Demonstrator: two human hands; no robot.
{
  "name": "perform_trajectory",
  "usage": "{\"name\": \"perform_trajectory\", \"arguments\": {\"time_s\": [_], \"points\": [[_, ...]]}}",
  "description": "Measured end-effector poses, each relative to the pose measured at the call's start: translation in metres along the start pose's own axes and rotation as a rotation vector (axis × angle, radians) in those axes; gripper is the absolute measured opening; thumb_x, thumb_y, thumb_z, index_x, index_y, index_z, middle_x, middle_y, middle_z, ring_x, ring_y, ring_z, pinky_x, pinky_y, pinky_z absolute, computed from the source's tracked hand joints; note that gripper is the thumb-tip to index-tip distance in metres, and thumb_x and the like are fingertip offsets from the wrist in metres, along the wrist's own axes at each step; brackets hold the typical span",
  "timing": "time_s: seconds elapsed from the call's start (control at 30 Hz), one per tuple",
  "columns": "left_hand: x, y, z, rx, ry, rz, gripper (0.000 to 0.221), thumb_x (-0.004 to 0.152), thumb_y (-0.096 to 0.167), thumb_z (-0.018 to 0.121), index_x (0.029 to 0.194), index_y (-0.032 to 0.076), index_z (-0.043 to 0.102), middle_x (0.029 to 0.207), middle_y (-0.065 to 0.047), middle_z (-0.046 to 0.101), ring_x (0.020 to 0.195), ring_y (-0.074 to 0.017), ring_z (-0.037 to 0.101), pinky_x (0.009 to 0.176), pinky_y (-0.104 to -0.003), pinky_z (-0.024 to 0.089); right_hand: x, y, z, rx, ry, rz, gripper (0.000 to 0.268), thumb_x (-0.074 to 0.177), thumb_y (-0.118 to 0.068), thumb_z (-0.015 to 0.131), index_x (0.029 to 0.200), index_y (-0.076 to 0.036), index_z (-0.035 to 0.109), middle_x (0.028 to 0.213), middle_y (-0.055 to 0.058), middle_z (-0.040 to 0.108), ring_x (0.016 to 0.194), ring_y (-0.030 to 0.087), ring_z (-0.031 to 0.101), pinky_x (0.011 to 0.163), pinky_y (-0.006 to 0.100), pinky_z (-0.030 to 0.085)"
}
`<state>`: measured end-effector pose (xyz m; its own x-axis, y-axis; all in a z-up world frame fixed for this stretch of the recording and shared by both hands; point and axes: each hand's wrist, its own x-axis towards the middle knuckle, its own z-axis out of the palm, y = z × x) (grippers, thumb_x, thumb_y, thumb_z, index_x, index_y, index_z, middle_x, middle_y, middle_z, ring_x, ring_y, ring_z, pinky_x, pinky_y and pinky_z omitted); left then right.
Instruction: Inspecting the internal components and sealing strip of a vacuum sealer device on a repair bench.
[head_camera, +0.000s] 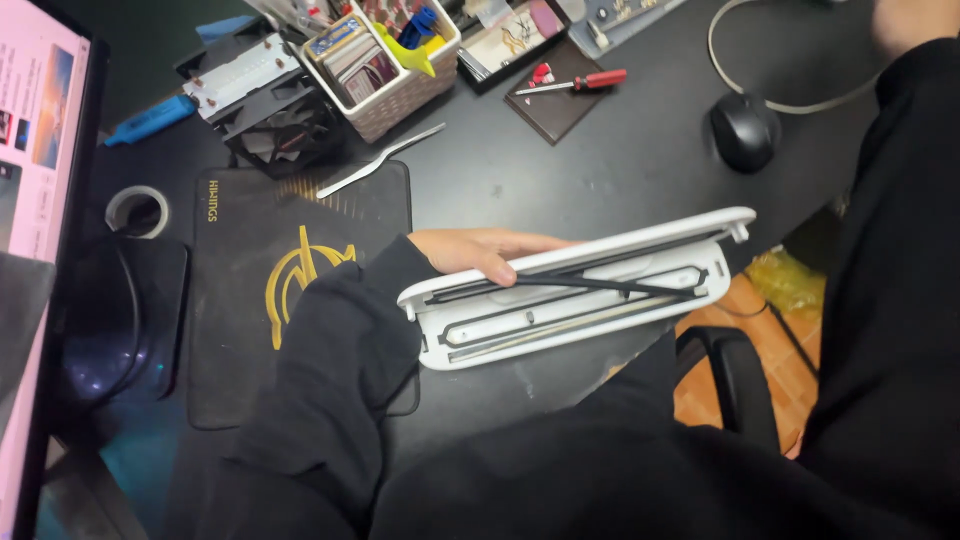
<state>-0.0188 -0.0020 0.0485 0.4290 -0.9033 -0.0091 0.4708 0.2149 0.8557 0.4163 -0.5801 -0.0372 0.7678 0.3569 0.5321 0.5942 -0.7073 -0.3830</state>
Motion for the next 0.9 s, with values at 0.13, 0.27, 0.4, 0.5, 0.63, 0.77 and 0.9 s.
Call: {"name": "perform_trajectory", "arguments": {"time_s": [0.13,0.27,0.4,0.5,0.63,0.77,0.9], "points": [[-0.001,0.004,0.001,-0.021,-0.057,0.029,0.101,0.087,0.046,0.073,0.163,0.008,0.02,0.166,-0.01,0.032,0.146,-0.0216,0.042,0.121,-0.035,0.036,0.086,0.008,0.054,-0.12,0.014,0.107,0.019,0.119,-0.01,0.077,0.128,0.003,0.066,0.119,0.021,0.071,0.106,0.037,0.069,0.084,0.048,0.051],[-0.001,0.006,0.003,0.009,-0.103,0.061,0.1,0.089,0.049,0.071,0.163,0.005,0.02,0.167,-0.01,0.03,0.151,-0.0224,0.038,0.127,-0.038,0.032,0.096,0.048,0.077,-0.168,0.024,0.15,0.022,0.113,-0.012,0.08,0.122,0.004,0.068,0.113,0.023,0.074,0.1,0.041,0.073,0.08,0.05,0.055],[0.0,0.004,0.001,0.067,-0.102,0.064,0.101,0.089,0.055,0.07,0.163,0.007,0.019,0.169,-0.01,0.025,0.153,-0.0243,0.034,0.128,-0.041,0.028,0.09,0.014,0.069,-0.283,0.005,0.394,0.035,0.111,-0.027,0.084,0.114,-0.003,0.058,0.117,0.013,0.078,0.103,0.035,0.074,0.084,0.055,0.05],[-0.002,0.007,0.003,-0.031,-0.087,0.034,0.101,0.088,0.047,0.072,0.164,0.006,0.018,0.168,-0.011,0.028,0.149,-0.0225,0.038,0.124,-0.037,0.033,0.079,-0.031,0.063,-0.403,0.057,0.361,0.047,0.097,-0.029,0.093,0.126,-0.005,0.065,0.122,0.021,0.058,0.113,0.044,0.052,0.077,0.068,0.04],[0.002,0.004,0.003,0.014,-0.072,0.024,0.105,0.086,0.053,0.073,0.163,0.008,0.019,0.166,-0.01,0.03,0.148,-0.0229,0.04,0.124,-0.037,0.034,0.061,0.014,0.077,-0.202,0.119,0.445,0.044,0.095,-0.034,0.092,0.113,-0.014,0.058,0.11,0.01,0.067,0.101,0.025,0.066,0.08,0.045,0.052],[-0.002,0.001,-0.001,-0.035,-0.022,-0.03,0.104,0.084,0.047,0.075,0.163,0.009,0.019,0.164,-0.011,0.035,0.141,-0.0224,0.047,0.116,-0.034,0.041,0.059,0.048,0.071,0.164,0.236,0.369,0.038,0.099,-0.007,0.082,0.119,-0.018,0.053,0.1,0.006,0.075,0.081,0.013,0.081,0.062,0.029,0.074],[-0.001,0.002,0.0,0.016,-0.047,-0.001,0.104,0.086,0.051,0.073,0.163,0.007,0.018,0.166,-0.01,0.03,0.147,-0.0226,0.04,0.122,-0.037,0.034,0.04,0.097,0.033,0.245,0.188,0.54,0.021,0.103,-0.02,0.076,0.121,-0.023,0.066,0.101,0.006,0.076,0.079,0.011,0.082,0.056,0.031,0.072]]}}
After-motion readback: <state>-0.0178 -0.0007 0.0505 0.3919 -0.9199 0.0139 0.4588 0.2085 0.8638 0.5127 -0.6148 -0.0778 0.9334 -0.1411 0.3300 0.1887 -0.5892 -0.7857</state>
